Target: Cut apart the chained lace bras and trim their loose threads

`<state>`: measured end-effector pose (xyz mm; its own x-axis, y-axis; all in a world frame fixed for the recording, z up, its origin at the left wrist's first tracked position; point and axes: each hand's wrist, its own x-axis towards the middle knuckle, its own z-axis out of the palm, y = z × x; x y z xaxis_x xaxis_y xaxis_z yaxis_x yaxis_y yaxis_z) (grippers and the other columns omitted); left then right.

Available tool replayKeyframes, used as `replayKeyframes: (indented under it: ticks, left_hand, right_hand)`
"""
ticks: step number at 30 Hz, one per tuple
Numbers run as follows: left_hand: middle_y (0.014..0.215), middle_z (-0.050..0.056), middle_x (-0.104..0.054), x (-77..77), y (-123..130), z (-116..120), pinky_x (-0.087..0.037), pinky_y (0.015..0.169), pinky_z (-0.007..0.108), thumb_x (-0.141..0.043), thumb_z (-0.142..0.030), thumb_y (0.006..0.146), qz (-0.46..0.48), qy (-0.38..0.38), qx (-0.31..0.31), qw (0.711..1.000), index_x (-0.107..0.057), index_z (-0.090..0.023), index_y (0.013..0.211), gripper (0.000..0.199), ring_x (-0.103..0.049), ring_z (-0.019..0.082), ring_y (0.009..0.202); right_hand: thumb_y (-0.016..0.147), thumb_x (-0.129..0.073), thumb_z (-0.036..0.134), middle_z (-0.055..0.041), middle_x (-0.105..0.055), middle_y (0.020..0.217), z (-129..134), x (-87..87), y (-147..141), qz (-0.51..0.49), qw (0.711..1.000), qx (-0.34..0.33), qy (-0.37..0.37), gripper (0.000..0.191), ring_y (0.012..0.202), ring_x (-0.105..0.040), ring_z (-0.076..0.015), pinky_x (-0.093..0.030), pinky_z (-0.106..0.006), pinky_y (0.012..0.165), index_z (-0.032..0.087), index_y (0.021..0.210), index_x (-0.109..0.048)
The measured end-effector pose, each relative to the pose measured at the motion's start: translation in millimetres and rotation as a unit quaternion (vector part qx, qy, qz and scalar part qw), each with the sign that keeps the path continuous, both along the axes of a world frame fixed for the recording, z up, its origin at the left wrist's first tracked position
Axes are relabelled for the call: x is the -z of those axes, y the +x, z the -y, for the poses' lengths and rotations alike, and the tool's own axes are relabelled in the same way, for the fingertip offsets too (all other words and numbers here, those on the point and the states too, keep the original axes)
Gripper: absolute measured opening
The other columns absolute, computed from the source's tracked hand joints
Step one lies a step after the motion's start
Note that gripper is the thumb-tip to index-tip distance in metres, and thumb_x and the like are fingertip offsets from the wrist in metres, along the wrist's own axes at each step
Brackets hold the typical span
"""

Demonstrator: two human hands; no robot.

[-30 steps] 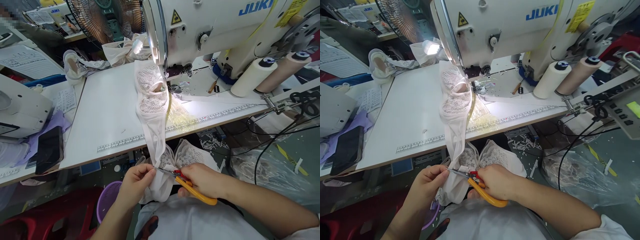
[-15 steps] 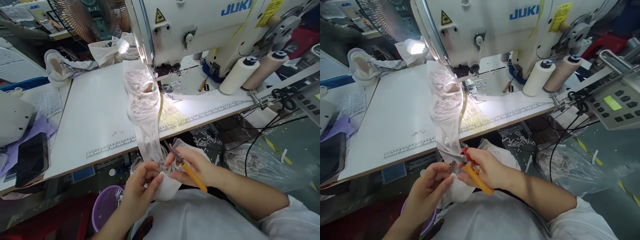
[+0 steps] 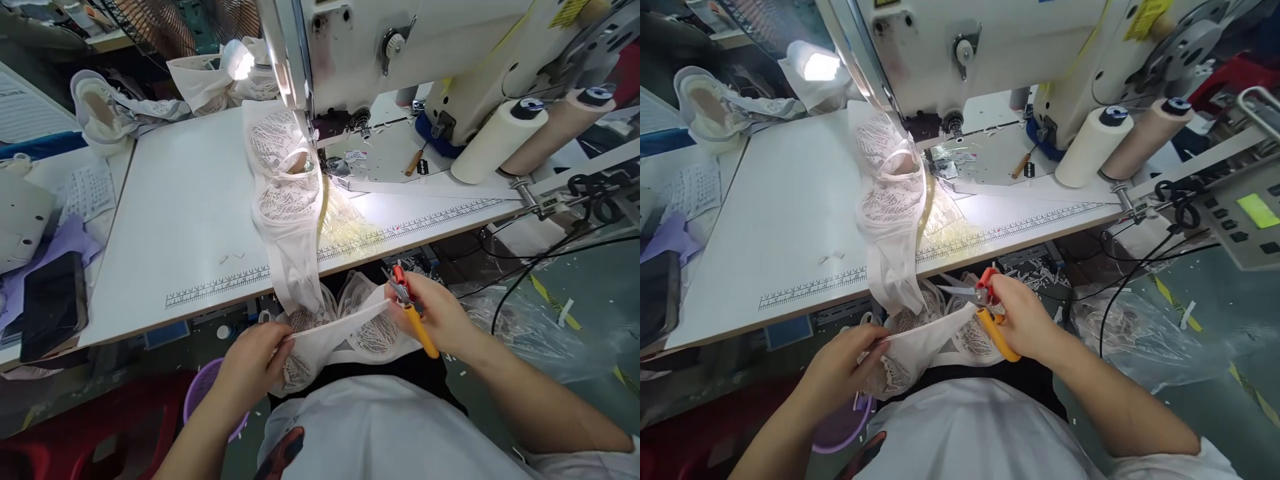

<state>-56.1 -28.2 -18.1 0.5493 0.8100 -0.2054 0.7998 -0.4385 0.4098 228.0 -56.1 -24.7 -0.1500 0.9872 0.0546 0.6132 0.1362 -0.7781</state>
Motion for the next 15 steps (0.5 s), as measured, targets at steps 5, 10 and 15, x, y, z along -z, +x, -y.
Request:
replayKeyframes:
  ticks: [5, 10, 15]
  left_hand:
    - [0.075, 0.004, -0.067, -6.5, 9, 1, -0.044, 0.078, 0.035, -0.039, -0.021, 0.088, -0.009, 0.008, 0.058, 0.998, -0.061, -0.018, 0.081, 0.024, -0.062, 0.021, 0.072]
    - [0.071, 0.004, -0.064, -14.2, 31, 2, -0.044, 0.086, 0.042, -0.037, -0.015, 0.088, -0.002, 0.032, 0.133, 0.991, -0.061, -0.016, 0.08, 0.026, -0.06, 0.019, 0.069]
    - [0.071, 0.004, -0.063, -18.7, 39, 3, -0.045, 0.088, 0.044, -0.036, -0.014, 0.087, 0.04, 0.044, 0.177, 0.982, -0.062, -0.017, 0.085, 0.026, -0.059, 0.017, 0.066]
  right_hand:
    - [0.074, -0.049, 0.023, -0.0065, -0.054, 0.072, -3, 9.3, 6, 0.1, 0.99, 0.041, 0.086, 0.005, 0.069, -0.053, -0.0241, -0.043, -0.036, 0.061, 0.021, 0.077, -0.046]
    - [0.069, -0.056, 0.015, -0.0068, -0.062, 0.089, -4, 2.4, -24, -0.003, 0.995, -0.077, 0.07, 0.021, 0.071, -0.058, -0.0183, -0.048, -0.029, 0.063, 0.018, 0.089, -0.051]
    - [0.06, -0.057, 0.009, -0.0008, -0.058, 0.069, -3, 6.9, -52, 0.017, 0.978, -0.192, -0.077, 0.02, 0.059, -0.053, -0.015, -0.04, -0.024, 0.05, 0.02, 0.069, -0.043]
